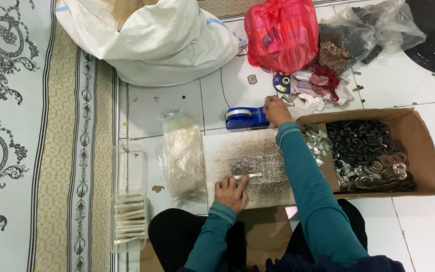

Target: Picking small ornate metal components from a box, arranging them on a board, and then placing them into a plastic bag.

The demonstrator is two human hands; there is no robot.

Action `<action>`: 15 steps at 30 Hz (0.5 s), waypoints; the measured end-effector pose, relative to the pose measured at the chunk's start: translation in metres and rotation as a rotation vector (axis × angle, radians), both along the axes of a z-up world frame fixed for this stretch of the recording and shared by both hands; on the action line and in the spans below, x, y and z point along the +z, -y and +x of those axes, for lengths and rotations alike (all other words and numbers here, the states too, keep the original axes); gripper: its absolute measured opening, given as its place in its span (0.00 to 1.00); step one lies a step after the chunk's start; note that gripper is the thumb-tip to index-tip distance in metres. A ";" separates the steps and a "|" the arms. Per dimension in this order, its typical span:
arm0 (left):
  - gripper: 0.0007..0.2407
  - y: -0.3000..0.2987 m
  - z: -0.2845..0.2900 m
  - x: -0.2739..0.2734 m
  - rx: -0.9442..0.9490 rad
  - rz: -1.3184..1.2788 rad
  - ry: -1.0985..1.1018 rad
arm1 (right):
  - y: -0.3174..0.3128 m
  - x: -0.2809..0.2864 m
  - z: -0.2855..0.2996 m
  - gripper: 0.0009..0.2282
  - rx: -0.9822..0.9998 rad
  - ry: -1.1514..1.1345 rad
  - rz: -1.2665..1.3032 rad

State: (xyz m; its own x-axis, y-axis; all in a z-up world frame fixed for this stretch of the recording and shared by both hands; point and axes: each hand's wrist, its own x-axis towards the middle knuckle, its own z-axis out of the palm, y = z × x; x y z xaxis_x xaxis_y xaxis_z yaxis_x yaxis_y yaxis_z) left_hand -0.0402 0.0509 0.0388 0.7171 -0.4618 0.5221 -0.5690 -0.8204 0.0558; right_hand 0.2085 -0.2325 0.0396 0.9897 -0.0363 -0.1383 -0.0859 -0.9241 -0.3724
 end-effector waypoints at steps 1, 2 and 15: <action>0.19 0.001 0.002 0.000 0.003 -0.002 0.000 | 0.000 0.002 0.002 0.04 0.003 0.000 -0.002; 0.19 0.001 0.001 0.001 0.008 0.001 0.007 | 0.000 0.002 0.001 0.05 0.019 0.009 -0.029; 0.21 -0.001 0.000 -0.012 -0.004 0.000 -0.012 | -0.014 0.090 -0.009 0.09 0.062 -0.129 0.184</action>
